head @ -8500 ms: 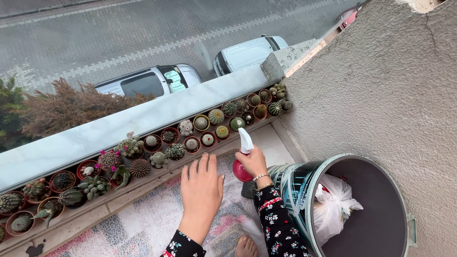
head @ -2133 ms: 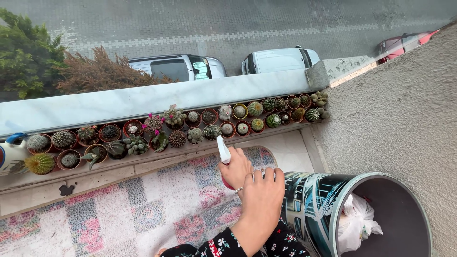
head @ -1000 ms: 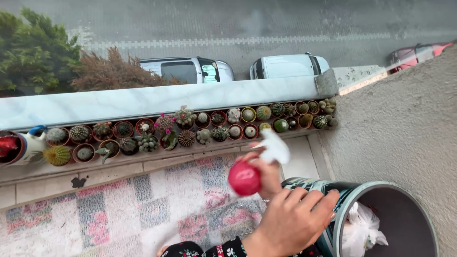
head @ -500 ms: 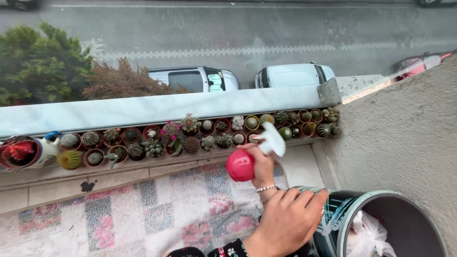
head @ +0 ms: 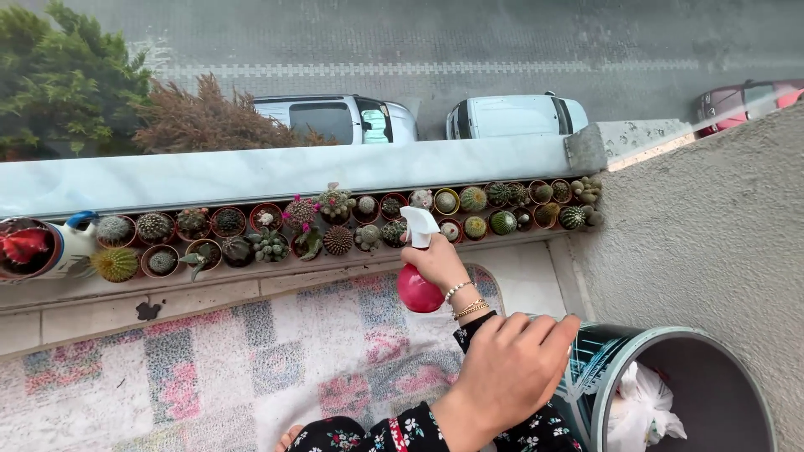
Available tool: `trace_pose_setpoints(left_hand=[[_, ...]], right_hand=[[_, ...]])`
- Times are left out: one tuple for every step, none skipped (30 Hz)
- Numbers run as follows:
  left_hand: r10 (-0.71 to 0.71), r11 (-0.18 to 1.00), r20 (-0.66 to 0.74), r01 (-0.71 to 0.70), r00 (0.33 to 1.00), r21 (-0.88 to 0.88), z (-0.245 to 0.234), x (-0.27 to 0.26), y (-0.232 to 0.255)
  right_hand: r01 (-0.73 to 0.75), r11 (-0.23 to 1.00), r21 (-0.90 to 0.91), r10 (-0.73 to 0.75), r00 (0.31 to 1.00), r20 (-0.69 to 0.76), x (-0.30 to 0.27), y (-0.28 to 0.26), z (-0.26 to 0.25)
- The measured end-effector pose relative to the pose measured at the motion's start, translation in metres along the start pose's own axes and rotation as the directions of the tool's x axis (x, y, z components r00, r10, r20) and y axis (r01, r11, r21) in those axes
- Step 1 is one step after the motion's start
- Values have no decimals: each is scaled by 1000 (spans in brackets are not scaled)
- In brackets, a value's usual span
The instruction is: Watering various cacti and flowers in pots on a balcony using a spray bottle.
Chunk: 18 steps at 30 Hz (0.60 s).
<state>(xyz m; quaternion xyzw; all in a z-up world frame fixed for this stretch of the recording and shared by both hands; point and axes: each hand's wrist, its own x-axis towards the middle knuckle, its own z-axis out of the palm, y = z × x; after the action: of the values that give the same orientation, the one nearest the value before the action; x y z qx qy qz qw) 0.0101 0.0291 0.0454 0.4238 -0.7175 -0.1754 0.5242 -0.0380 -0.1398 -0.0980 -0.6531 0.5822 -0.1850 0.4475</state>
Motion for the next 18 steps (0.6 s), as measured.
trace_pose_setpoints(left_hand=[[-18,1000,4,18,1000,-11,0,-1,-1],[-36,999,9,36,999,-23,0,-1,-1],[-39,999,8,39,999,-28,-2,0,-2],[-44,999,3,44,999,-1,-4,1,-2],[-46,998,-6,46,999,30,-7,3,-3],[-47,998,-10,47,999,29,-7,3,-4],[-50,998,-29,52,998,47,-9,3,-4],[-53,996,-47,56,997,65,-10,3,-5],[-54,996,-52,58,997,68,-10,2,-6],[-56,996,-43,58,998,63,-10,2,-6],[-57,997,-30,59,998,54,-9,1,-6],[-58,997,-30,60,998,52,-9,0,-7],[-67,995,-23,69,997,74,-9,0,-8],[-76,992,-17,77,997,95,-8,-1,-8],[-73,993,-18,74,997,97,-7,0,-11],[-72,990,-21,74,997,123,-7,1,-14],[-70,986,-26,73,997,151,-6,2,-17],[-65,986,-27,68,998,153,-5,3,-20]], right_hand=[[-2,996,-87,-1,1000,-27,3,-2,2],[-5,985,-173,-4,999,-54,6,-3,4],[-10,984,-177,0,999,-54,8,-1,5],[-57,964,-259,40,996,-74,9,1,6],[-99,936,-338,71,993,-96,13,2,7],[-98,935,-341,70,993,-94,12,1,7],[-133,909,-396,103,990,-97,12,0,9],[-167,878,-449,135,985,-103,12,-1,10],[-162,877,-451,131,986,-99,12,-5,10],[-170,874,-455,137,985,-106,12,-8,11],[-185,870,-457,148,982,-115,9,-10,10],[-186,869,-458,150,982,-116,8,-12,10],[-198,863,-465,155,980,-128,6,-14,11],[-209,856,-473,161,977,-141,4,-16,11],[-207,857,-471,158,977,-143,2,-19,12],[-219,846,-486,160,974,-161,0,-21,12],[-230,835,-500,160,971,-180,-1,-24,12],[-227,837,-498,155,971,-183,-2,-24,12]])
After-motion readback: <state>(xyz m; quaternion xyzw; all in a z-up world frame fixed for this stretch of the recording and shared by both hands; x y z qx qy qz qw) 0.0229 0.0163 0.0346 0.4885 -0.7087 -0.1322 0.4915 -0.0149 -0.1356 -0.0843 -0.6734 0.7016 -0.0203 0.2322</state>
